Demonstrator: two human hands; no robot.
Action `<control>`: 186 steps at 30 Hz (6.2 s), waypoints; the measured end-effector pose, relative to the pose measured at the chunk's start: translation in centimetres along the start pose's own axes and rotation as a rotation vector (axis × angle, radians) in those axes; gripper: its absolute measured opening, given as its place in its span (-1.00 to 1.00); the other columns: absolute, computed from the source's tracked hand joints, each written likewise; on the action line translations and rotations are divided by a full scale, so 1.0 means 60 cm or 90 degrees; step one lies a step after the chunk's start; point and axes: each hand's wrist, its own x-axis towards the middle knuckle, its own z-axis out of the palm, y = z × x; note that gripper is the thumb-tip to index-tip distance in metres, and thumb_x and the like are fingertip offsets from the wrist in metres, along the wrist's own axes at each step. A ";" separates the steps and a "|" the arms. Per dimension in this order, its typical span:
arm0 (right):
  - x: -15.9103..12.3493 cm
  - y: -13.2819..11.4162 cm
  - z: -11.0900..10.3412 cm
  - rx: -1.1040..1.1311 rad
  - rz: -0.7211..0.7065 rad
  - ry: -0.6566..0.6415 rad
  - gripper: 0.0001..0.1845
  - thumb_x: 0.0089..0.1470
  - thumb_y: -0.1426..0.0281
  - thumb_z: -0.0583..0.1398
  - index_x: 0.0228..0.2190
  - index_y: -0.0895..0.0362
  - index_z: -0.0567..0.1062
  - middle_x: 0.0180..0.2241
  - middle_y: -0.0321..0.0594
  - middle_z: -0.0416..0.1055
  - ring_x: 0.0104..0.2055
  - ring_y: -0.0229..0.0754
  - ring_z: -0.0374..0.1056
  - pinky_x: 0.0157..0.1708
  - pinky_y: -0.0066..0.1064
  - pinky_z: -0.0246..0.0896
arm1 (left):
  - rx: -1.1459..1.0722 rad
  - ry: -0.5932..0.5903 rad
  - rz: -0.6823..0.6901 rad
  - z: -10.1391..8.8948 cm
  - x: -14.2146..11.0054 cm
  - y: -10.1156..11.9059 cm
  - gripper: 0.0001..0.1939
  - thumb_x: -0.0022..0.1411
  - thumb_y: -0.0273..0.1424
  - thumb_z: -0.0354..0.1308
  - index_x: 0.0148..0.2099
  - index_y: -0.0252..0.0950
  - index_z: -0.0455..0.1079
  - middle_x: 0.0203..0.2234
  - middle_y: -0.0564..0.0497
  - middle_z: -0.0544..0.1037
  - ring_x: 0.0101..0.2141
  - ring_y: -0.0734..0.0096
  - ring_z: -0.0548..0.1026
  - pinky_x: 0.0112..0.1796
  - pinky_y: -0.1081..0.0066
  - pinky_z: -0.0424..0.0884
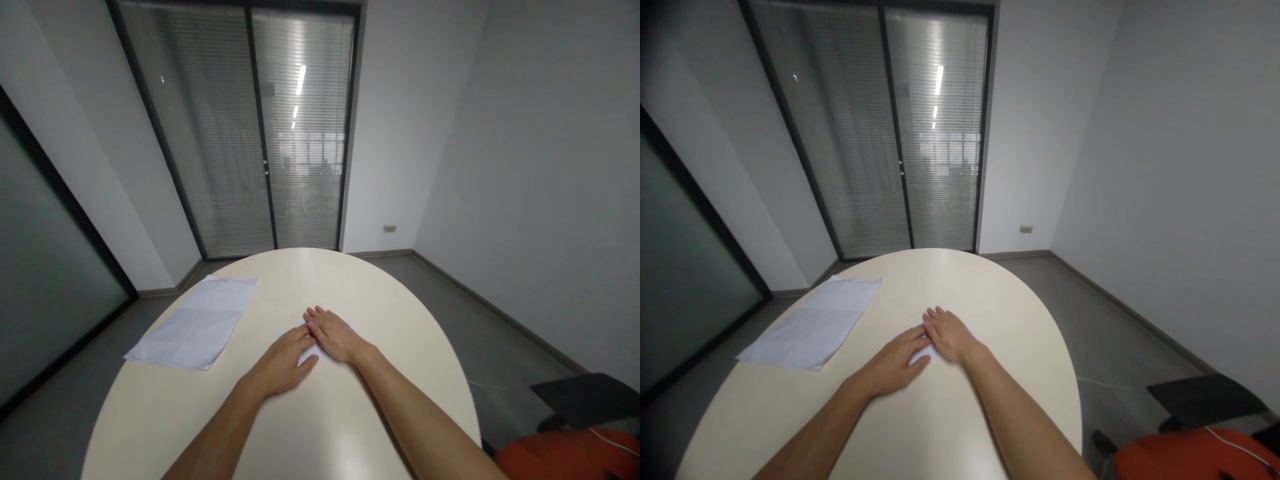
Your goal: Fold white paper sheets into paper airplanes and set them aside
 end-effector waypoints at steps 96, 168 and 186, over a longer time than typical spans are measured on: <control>-0.026 0.025 -0.023 -0.058 -0.007 0.097 -0.58 0.37 0.22 0.01 0.01 0.16 0.54 0.14 -0.01 0.45 0.22 0.01 0.34 0.20 -0.18 0.21 | 0.150 0.233 -0.479 0.008 -0.003 -0.090 -0.85 0.20 -0.34 0.20 -0.16 -0.22 0.46 0.16 -0.11 0.44 0.17 0.03 0.35 0.14 0.08 0.26; -0.016 0.019 -0.019 -0.052 0.011 0.096 -0.58 0.24 0.33 0.15 0.08 0.19 0.49 0.18 0.01 0.41 0.19 0.00 0.35 0.21 -0.20 0.20 | 0.302 0.057 -0.345 0.006 0.007 0.029 -0.67 0.40 -0.42 -0.02 0.06 -0.41 0.47 -0.05 -0.26 0.51 0.01 0.06 0.39 0.02 0.21 0.39; -0.016 0.015 -0.007 -0.127 -0.001 0.049 -0.47 0.34 0.30 0.01 0.28 0.13 0.33 0.34 0.06 0.17 0.38 0.09 0.09 0.34 0.03 -0.03 | 0.310 0.056 -0.352 0.019 0.006 0.032 -0.56 0.41 -0.29 -0.02 0.22 -0.36 0.39 0.15 -0.28 0.45 0.11 0.04 0.37 0.04 0.21 0.40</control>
